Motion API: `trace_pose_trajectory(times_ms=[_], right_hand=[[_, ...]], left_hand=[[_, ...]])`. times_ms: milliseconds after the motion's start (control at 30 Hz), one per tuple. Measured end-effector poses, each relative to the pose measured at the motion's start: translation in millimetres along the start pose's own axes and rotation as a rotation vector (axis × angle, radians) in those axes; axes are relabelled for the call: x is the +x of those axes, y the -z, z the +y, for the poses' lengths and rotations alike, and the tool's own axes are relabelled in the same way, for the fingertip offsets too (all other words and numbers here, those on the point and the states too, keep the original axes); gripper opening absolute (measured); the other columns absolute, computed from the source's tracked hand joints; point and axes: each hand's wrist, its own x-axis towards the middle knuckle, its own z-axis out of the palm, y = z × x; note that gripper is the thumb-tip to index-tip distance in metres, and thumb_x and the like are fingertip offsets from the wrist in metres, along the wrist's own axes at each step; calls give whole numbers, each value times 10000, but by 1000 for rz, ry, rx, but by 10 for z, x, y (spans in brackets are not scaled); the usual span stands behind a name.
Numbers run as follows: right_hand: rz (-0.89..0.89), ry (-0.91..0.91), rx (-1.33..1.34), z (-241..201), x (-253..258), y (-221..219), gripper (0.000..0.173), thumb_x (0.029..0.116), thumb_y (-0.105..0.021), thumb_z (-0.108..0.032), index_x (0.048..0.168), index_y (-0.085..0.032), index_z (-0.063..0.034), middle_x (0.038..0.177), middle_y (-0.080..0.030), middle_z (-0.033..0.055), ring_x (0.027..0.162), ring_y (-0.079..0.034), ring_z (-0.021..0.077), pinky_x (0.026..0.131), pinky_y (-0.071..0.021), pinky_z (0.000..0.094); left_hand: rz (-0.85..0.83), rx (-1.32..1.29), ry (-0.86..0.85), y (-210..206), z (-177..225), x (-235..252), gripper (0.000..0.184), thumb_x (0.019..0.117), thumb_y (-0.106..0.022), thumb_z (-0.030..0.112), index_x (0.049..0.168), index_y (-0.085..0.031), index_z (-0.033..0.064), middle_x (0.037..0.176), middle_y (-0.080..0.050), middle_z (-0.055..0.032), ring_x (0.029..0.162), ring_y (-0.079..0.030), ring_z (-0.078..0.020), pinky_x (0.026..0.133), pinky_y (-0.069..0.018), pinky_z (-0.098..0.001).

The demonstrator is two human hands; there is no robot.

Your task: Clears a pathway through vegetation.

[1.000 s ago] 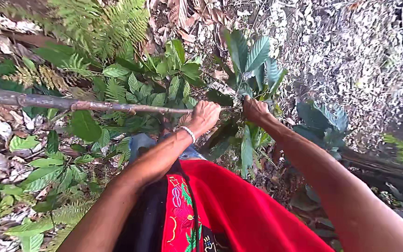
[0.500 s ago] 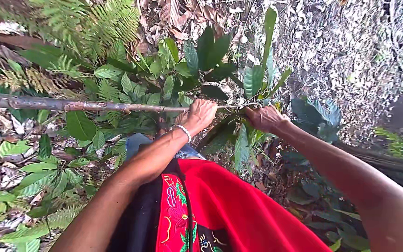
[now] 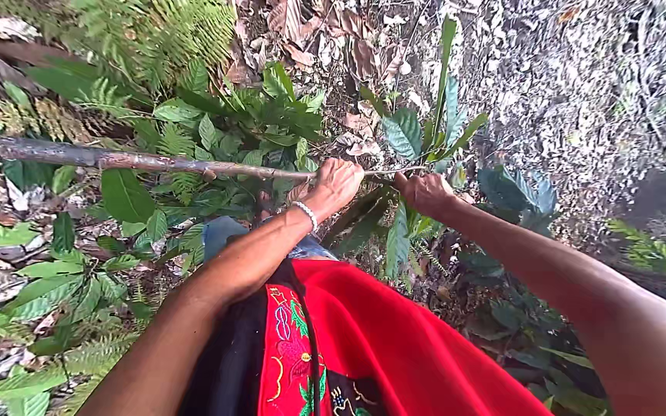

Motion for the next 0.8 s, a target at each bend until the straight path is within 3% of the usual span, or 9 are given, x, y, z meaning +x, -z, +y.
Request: trace_pose_trajectory(times_ms=[100,167,300,367,400,500,600,667,800], right_hand=[[-33,-211,79,19,172,-105,300,1038,-464,-5,1325,-525,57,1127,-657,360,1062,-647,582,804,-513,710],[-4,-175,51,48,170,-59,277,1029,-466,2,1293,-532,55,1082,-670,344,1021,-665,568,778,-525,698],[1,-48,120,-281,-119,-54,325,1049,-451,-33,1364,-507,24,1048,-683,323,981,-680,546,771,-523,679],[-14,0,161,-428,-186,-167,310,1075,-416,-85,1359,-508,0,1038,-687,305,981,-685,527,784,-524,670],[5,29,194,-451,-219,-264,307,1079,-419,-110,1345,-524,-1,1015,-689,297,957,-689,520,771,-524,669],[132,75,309,-361,-334,-580,296,1085,-478,-220,1271,-574,-12,943,-698,251,860,-705,475,719,-537,638],[204,-31,438,-219,-450,-775,334,1088,-472,-270,1250,-577,3,952,-703,257,881,-709,484,735,-535,647],[383,-135,574,-113,-499,-916,359,1080,-494,-273,1245,-584,32,898,-710,261,837,-716,489,711,-537,664],[694,-396,995,162,-388,-916,578,1029,-633,-319,1476,-425,-20,871,-666,260,735,-660,461,678,-525,651]], left_hand=[[52,-29,-24,-73,58,91,294,1070,-452,60,1278,-594,-91,1231,-651,-281,1215,-609,-408,1046,-443,-487],[37,-52,16,-17,22,122,297,1068,-462,68,1292,-586,-81,1239,-648,-276,1222,-607,-407,1044,-447,-493],[29,-40,13,-48,-2,343,316,1086,-445,119,1309,-577,-61,1254,-644,-266,1232,-601,-405,1048,-443,-506],[264,-10,-58,-530,-150,953,324,1088,-431,192,1157,-656,-30,1055,-699,-257,1034,-677,-427,885,-497,-558],[287,-2,-73,-670,-201,1219,347,1095,-415,226,1134,-662,-15,1025,-701,-252,1000,-682,-434,851,-500,-579],[213,12,-72,-693,-229,1438,366,1102,-398,257,1175,-649,2,1067,-695,-246,1027,-672,-434,872,-489,-590],[181,16,-65,-614,-211,1425,379,1104,-390,269,1180,-649,4,1094,-696,-241,1058,-668,-427,899,-483,-595],[166,21,-48,-562,-200,1425,394,1108,-378,285,1174,-648,6,1086,-695,-243,1063,-666,-425,899,-479,-602],[149,40,-14,-449,-166,1438,418,1111,-373,324,1177,-648,16,1081,-694,-245,1059,-666,-436,874,-485,-611]])
